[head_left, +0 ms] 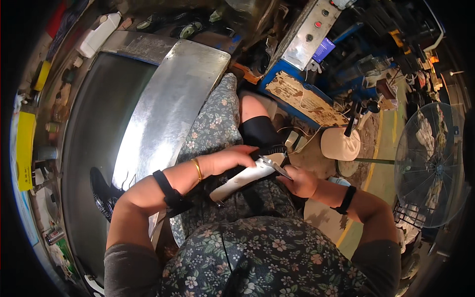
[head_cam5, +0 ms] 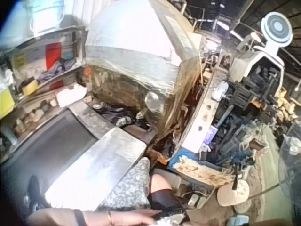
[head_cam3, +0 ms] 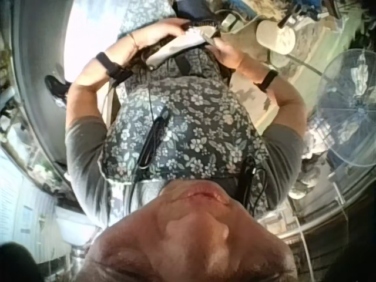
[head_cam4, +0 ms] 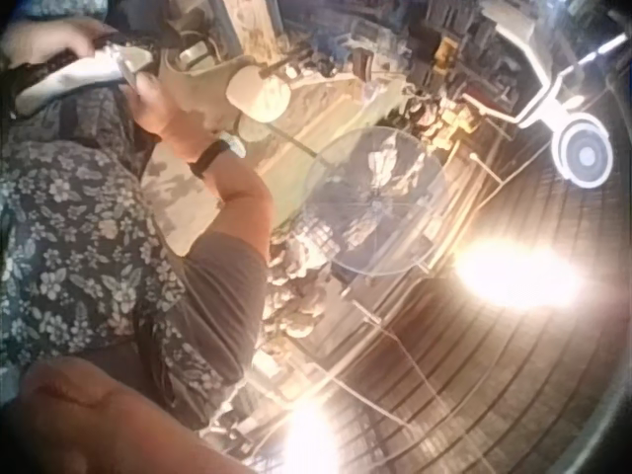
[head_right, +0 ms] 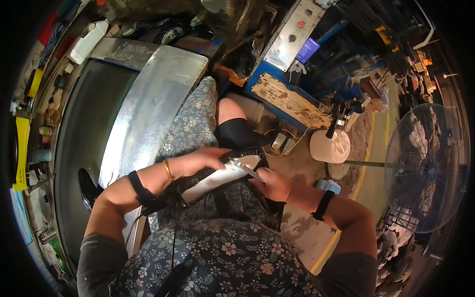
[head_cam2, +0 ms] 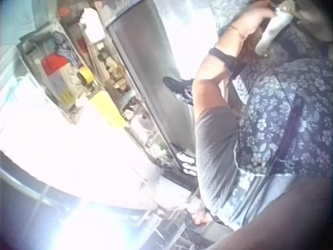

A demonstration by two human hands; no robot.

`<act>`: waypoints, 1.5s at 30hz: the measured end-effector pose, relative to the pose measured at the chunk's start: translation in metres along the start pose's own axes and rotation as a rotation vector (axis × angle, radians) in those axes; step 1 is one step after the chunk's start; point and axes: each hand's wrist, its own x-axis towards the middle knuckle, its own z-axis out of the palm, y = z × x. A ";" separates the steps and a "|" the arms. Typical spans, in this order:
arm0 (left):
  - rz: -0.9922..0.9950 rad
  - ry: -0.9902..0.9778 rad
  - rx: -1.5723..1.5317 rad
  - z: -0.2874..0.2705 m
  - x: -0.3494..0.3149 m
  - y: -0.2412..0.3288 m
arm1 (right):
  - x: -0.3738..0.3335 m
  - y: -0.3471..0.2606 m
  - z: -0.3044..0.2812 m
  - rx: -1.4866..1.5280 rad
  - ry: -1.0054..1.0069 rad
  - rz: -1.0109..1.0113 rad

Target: Assembling shoe components by positioning the shoe upper and sole onto a lasting machine and using pliers for adjustments.

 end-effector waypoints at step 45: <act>-0.067 0.027 0.524 0.003 -0.027 0.010 | 0.013 -0.087 -0.007 -0.074 0.097 0.219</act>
